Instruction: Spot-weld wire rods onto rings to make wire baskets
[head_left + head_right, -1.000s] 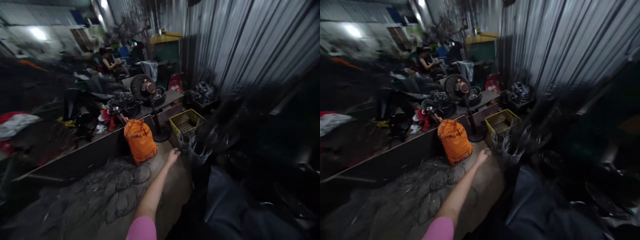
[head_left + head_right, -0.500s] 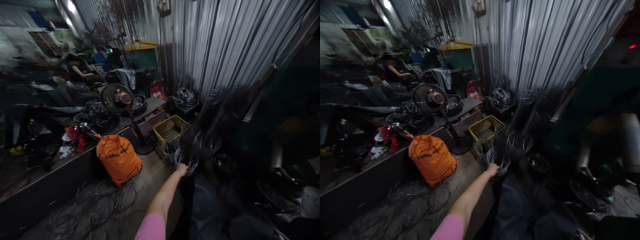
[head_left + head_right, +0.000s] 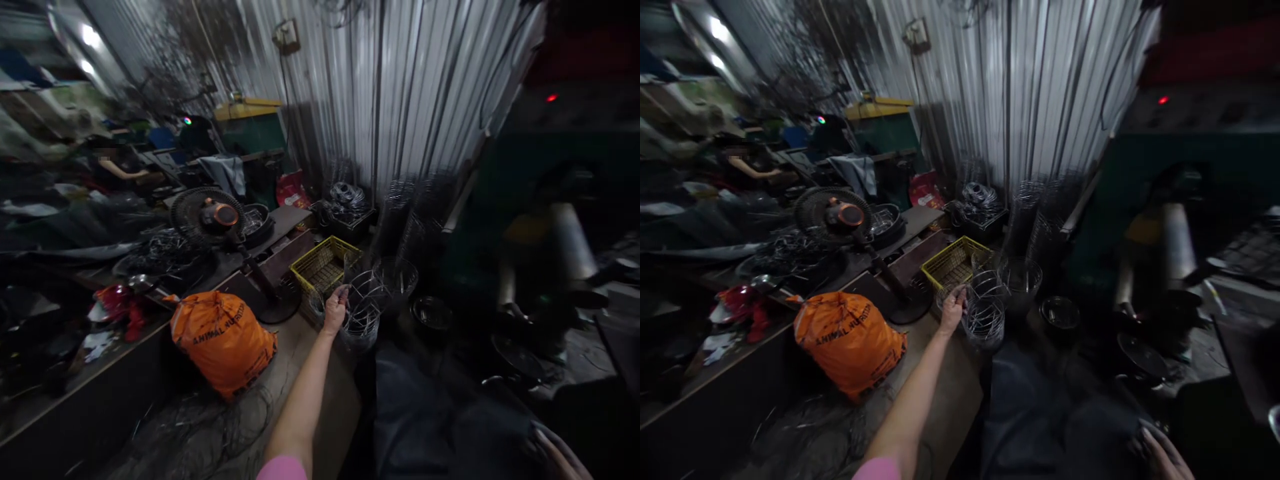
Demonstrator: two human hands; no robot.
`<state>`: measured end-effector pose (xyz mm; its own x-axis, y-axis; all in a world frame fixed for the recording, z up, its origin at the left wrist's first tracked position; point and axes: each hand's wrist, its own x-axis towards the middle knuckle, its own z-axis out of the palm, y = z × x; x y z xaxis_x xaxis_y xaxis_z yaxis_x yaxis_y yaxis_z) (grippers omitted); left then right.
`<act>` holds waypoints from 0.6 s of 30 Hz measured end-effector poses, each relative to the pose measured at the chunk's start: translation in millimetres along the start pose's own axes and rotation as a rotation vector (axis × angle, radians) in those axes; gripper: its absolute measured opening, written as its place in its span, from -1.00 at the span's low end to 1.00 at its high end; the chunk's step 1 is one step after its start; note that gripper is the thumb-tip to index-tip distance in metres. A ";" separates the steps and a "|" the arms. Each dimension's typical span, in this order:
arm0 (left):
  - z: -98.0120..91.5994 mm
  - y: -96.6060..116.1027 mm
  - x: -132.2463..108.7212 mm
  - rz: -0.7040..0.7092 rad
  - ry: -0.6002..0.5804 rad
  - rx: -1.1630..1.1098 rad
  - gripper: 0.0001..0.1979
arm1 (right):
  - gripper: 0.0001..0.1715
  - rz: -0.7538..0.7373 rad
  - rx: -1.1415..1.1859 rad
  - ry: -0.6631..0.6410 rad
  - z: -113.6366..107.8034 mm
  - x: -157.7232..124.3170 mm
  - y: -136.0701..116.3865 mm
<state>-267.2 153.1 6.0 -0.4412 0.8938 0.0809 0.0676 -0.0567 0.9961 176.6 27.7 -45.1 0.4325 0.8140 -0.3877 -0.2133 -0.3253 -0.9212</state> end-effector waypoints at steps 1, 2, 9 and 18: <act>4.5 10.3 -8.6 0.000 0.013 -0.119 -0.63 | -0.59 0.010 0.014 -0.025 2.0 -1.6 -4.4; 10.9 19.8 -18.8 -0.017 0.014 -0.247 -0.62 | -0.62 0.011 0.026 -0.057 5.4 -4.0 -9.4; 81.1 47.6 -110.7 -0.425 -0.272 -0.739 -0.62 | -0.46 -0.031 0.179 -0.402 54.8 -50.6 -46.9; 118.9 28.4 -171.7 -0.456 -0.148 -0.446 -0.71 | -0.65 -0.155 0.364 -0.258 62.7 -103.6 -80.6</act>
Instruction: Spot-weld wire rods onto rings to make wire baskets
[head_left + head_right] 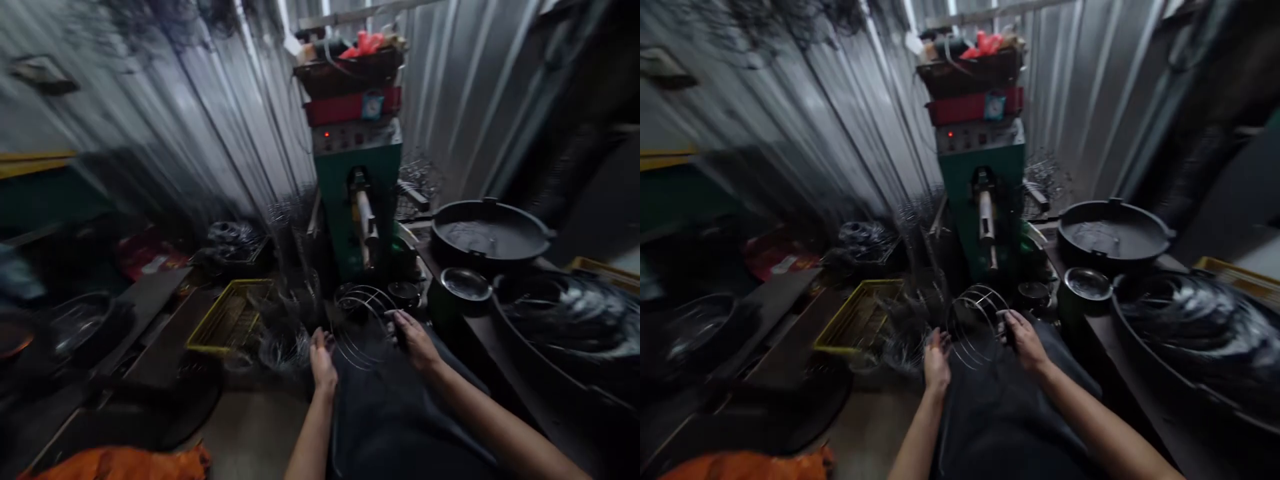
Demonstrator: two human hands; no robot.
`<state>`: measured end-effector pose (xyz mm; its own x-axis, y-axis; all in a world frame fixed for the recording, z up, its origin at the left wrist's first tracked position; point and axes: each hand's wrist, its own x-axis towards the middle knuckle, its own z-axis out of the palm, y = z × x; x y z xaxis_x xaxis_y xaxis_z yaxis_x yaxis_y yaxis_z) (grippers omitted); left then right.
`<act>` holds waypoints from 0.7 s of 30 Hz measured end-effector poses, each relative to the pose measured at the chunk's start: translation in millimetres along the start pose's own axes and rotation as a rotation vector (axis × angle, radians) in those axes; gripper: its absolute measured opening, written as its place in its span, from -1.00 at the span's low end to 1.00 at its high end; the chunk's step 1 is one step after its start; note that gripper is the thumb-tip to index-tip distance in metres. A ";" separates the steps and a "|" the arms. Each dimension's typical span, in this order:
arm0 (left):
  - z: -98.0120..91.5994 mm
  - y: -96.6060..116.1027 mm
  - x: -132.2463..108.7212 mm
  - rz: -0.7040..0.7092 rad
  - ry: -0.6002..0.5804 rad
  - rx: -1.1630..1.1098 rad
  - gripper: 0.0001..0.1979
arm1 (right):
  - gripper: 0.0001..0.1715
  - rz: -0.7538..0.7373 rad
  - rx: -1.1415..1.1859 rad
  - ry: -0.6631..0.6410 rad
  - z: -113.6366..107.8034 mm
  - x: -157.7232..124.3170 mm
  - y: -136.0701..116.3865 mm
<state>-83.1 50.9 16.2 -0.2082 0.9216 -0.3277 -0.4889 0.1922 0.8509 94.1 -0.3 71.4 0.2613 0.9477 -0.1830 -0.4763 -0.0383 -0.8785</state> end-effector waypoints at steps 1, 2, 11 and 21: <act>2.3 -0.7 -5.1 0.090 0.021 0.076 -0.72 | -0.66 -0.031 -0.017 0.003 -2.7 -0.5 2.2; 6.1 -0.6 -11.0 0.155 -0.019 0.146 -0.71 | -0.66 -0.056 -0.038 0.003 -5.1 -0.6 6.1; 62.0 -8.1 -48.5 -0.149 -0.614 0.321 -0.52 | -0.57 -0.301 -0.667 -0.174 -47.7 13.0 19.1; 72.0 -13.7 -28.9 -0.197 -0.489 0.202 -0.65 | -0.67 0.055 -1.882 0.836 -256.8 59.6 -178.5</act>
<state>-9.4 45.9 43.5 0.3110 0.9016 -0.3005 -0.2965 0.3925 0.8706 410.3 -18.3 104.0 0.7770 0.6125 0.1454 0.6235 -0.7806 -0.0442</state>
